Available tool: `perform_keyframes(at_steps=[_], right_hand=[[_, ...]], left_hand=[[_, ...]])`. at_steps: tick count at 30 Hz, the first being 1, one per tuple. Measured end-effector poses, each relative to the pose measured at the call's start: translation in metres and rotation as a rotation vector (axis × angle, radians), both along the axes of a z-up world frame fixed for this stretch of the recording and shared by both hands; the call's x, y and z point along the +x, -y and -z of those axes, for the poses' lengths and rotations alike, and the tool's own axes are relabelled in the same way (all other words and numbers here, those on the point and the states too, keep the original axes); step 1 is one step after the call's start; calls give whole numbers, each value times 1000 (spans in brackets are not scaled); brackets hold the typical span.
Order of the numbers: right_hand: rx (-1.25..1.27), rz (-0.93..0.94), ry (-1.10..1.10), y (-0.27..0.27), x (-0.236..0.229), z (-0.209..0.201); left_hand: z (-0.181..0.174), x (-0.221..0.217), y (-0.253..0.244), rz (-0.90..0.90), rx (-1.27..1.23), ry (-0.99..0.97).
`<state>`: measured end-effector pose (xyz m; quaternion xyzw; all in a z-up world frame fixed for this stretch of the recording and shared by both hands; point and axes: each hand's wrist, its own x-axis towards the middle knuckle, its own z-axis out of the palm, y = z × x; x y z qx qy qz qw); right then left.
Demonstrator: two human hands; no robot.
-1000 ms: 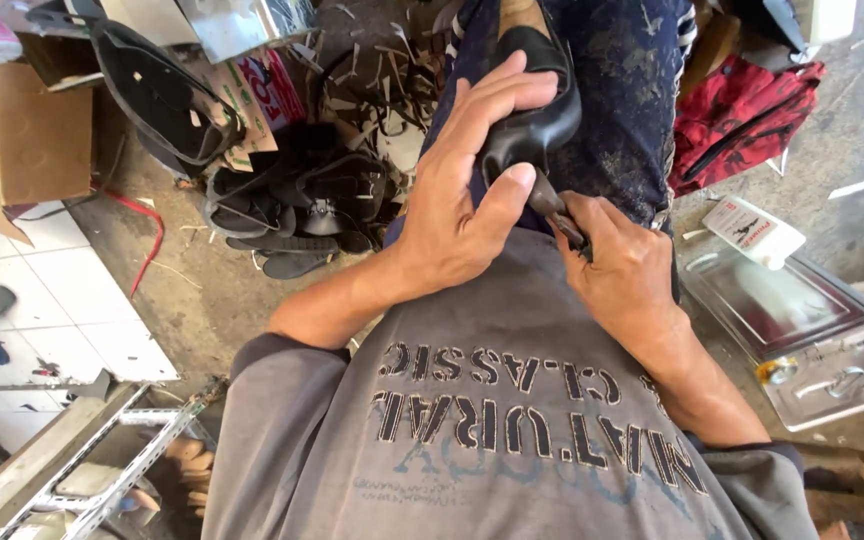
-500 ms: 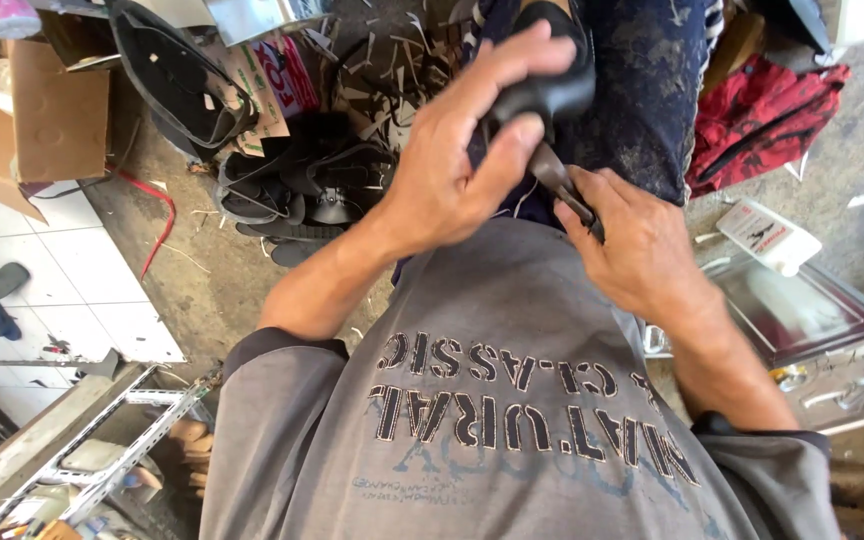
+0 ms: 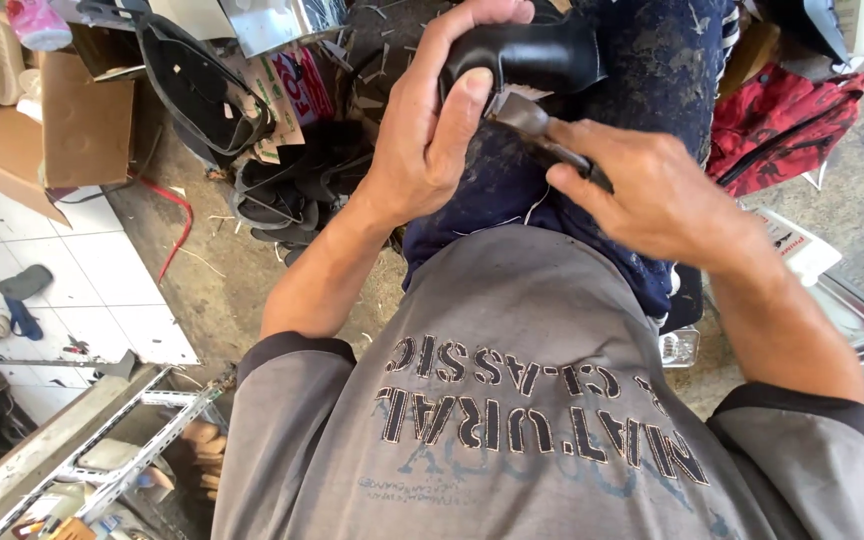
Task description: The person holds a black sandal on their lap and uses a hammer to repeatedly strike the sole and heel area. They rotate the sandal to work on different sections of the sole while continuing to hammer it.
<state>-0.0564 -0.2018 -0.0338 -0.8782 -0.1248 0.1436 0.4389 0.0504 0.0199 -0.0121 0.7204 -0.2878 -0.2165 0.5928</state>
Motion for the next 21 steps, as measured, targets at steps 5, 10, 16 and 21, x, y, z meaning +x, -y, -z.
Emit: perform_keyframes(at_steps=[5, 10, 16, 21], right_hand=[[-94, -164, -293, 19, 33, -21], [-121, -106, -95, 30, 12, -12], [-332, -42, 92, 31, -4, -37], [-626, -79, 129, 32, -19, -39]], left_hand=[[1, -3, -1, -5, -12, -11], [2, 1, -1, 15, -18, -13], [-3, -1, 8, 45, -43, -37], [-5, -1, 10, 58, -45, -51]])
